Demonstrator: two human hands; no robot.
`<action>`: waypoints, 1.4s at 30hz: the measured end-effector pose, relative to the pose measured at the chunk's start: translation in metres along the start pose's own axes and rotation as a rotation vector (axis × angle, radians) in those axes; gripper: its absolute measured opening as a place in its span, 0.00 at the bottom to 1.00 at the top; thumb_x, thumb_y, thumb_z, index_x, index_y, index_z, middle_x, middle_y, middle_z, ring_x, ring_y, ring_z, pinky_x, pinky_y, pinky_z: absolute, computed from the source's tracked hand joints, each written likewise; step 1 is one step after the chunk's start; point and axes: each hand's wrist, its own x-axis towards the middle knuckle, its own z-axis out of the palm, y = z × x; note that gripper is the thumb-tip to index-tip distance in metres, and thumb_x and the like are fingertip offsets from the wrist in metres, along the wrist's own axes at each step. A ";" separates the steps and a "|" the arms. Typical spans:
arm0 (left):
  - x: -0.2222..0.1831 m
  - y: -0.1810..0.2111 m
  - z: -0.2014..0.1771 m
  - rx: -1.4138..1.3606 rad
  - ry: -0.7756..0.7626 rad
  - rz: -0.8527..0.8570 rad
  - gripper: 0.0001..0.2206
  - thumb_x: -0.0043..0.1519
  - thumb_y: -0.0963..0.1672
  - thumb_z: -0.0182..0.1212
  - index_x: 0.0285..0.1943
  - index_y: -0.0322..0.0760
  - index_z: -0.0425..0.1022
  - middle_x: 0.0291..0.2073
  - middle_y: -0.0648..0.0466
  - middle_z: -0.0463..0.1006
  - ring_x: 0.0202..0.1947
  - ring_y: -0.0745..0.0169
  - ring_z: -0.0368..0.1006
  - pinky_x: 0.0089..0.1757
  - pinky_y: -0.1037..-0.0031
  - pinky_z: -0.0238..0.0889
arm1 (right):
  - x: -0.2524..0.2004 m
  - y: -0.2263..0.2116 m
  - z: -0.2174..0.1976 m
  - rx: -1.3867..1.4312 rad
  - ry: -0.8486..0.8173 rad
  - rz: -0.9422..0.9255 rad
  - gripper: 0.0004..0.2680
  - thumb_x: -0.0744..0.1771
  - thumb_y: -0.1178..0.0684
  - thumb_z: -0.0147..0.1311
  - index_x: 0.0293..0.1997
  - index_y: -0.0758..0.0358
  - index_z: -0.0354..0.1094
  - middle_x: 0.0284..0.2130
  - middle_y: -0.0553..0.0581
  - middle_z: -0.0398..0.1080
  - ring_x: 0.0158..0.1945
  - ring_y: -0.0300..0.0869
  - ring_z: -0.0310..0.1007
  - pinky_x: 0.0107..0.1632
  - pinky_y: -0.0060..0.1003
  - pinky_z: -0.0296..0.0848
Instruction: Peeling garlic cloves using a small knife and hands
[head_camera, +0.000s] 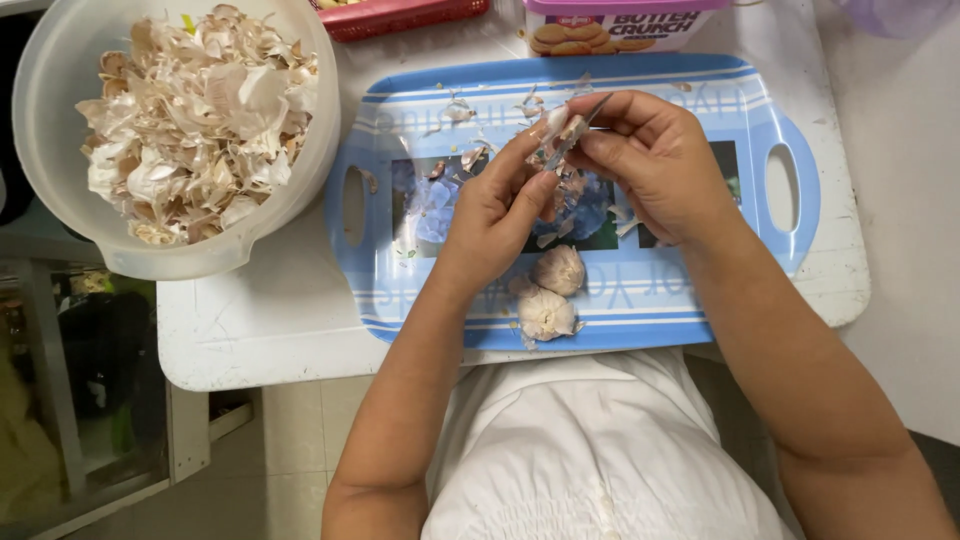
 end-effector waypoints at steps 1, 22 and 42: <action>0.000 0.001 0.000 0.028 0.001 -0.012 0.20 0.76 0.41 0.53 0.78 0.47 0.64 0.44 0.56 0.79 0.33 0.69 0.73 0.44 0.78 0.73 | 0.002 0.000 0.002 -0.006 -0.013 -0.027 0.09 0.71 0.62 0.56 0.58 0.63 0.71 0.52 0.56 0.76 0.55 0.40 0.80 0.61 0.34 0.84; 0.000 -0.017 0.012 0.257 0.264 0.151 0.17 0.74 0.42 0.57 0.73 0.42 0.72 0.27 0.51 0.82 0.28 0.63 0.76 0.36 0.71 0.72 | 0.026 0.013 0.017 0.204 0.070 -0.044 0.11 0.66 0.63 0.65 0.53 0.74 0.75 0.41 0.64 0.80 0.44 0.44 0.84 0.50 0.37 0.89; 0.003 -0.003 0.017 0.404 0.250 -0.041 0.16 0.74 0.47 0.50 0.71 0.51 0.67 0.61 0.55 0.81 0.57 0.47 0.81 0.56 0.63 0.71 | 0.019 0.043 0.009 0.054 0.130 -0.042 0.08 0.70 0.57 0.60 0.55 0.63 0.74 0.49 0.58 0.78 0.50 0.40 0.81 0.54 0.29 0.84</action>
